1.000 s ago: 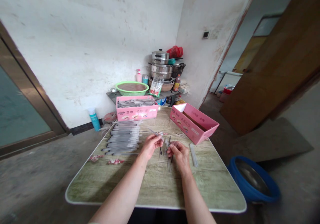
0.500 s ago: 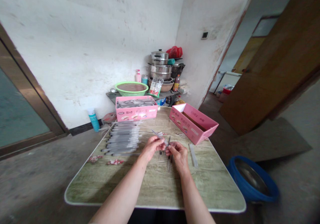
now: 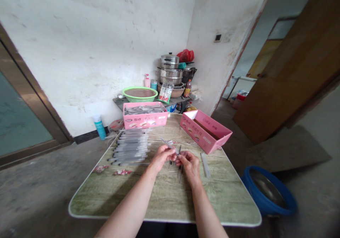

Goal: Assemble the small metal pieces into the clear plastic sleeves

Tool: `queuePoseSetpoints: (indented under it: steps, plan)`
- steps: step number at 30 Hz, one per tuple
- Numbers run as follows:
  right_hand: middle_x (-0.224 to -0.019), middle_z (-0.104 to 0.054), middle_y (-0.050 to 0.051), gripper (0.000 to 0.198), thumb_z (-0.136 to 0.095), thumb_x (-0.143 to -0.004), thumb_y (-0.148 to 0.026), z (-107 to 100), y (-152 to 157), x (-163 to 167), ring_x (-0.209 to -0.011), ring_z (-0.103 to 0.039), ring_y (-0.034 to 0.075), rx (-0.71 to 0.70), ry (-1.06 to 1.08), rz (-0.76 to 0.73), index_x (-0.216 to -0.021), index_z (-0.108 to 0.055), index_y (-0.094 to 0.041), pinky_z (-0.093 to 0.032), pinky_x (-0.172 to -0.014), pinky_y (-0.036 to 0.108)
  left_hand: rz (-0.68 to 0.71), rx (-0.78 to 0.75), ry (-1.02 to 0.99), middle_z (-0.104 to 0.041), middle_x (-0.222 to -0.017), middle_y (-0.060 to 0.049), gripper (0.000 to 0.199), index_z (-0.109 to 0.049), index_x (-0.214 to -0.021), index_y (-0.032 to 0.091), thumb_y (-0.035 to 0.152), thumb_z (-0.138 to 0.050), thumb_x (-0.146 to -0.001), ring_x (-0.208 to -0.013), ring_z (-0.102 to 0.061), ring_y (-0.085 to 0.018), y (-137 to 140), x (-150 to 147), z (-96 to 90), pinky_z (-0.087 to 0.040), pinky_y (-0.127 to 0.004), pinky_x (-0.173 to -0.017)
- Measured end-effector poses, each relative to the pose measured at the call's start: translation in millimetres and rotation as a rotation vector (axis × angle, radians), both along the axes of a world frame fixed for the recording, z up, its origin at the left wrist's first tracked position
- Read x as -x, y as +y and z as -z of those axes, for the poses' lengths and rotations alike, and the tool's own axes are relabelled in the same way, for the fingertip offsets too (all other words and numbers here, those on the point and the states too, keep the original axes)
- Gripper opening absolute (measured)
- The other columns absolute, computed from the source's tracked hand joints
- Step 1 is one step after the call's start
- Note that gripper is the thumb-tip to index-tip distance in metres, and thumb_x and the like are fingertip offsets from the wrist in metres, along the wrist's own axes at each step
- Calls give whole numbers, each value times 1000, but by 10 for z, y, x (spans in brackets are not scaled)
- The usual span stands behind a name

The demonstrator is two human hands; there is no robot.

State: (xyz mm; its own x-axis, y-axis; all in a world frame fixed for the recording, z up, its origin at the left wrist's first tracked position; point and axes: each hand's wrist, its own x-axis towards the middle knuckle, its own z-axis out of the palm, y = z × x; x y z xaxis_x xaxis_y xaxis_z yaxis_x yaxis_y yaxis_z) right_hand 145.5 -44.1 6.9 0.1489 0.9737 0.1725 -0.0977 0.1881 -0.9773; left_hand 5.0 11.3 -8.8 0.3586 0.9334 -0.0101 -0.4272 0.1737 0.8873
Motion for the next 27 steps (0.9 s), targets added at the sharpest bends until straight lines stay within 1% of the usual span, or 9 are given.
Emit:
queuePoseSetpoints:
  steps: [8, 12, 15, 18, 20, 23, 27]
  plan:
    - [-61, -66, 1, 20, -69, -76, -35, 14, 1, -5, -50, -60, 15, -12, -14, 7, -76, -63, -16, -51, -51, 26, 9, -5, 24, -67, -68, -4, 35, -65, -86, 10, 35, -79, -67, -58, -62, -13, -1, 3, 1, -52, -24, -57]
    - [-60, -65, 1, 24, -67, -78, -38, 12, -3, -6, -49, -59, 14, 2, -22, -2, -74, -63, -15, -50, -48, 25, 25, -16, 20, -66, -67, -3, 33, -64, -84, 11, 35, -79, -68, -58, -62, -13, -6, 7, -8, -52, -24, -56]
    - [-57, -64, 1, 28, -65, -79, -42, -8, -12, -2, -44, -56, 13, 21, -60, 10, -71, -63, -15, -46, -42, 22, 49, -33, 15, -66, -66, -3, 31, -64, -81, 10, 36, -78, -69, -57, -61, -12, -10, 11, -25, -51, -23, -56]
    - [-52, -61, 0, 34, -61, -81, -47, -22, -22, -3, -36, -48, 10, 50, -128, 40, -69, -62, -15, -35, -33, 19, 54, -36, 9, -66, -68, -4, 31, -64, -80, 11, 36, -78, -69, -57, -60, -12, -8, 12, -34, -51, -23, -56]
    - [-47, -57, -1, 38, -58, -83, -50, -24, -26, -9, -32, -42, 8, 55, -181, 52, -67, -62, -15, -28, -32, 19, 55, -34, 7, -67, -70, -5, 31, -64, -81, 11, 36, -78, -69, -57, -61, -12, -6, 12, -35, -51, -23, -56]
    - [-44, -55, -2, 43, -53, -86, -51, -19, -29, -20, -31, -40, 8, 49, -222, 50, -64, -61, -16, -27, -32, 19, 47, -24, 9, -68, -71, -5, 31, -64, -81, 11, 36, -79, -68, -57, -61, -12, -9, 15, -37, -51, -23, -55]
    - [-47, -56, -2, 35, -58, -85, -48, -16, -27, -23, -33, -40, 8, 34, -192, 35, -71, -60, -16, -28, -33, 18, 22, -13, -4, -67, -68, -4, 32, -64, -81, 11, 35, -80, -67, -57, -61, -12, -14, 18, -41, -50, -23, -55]
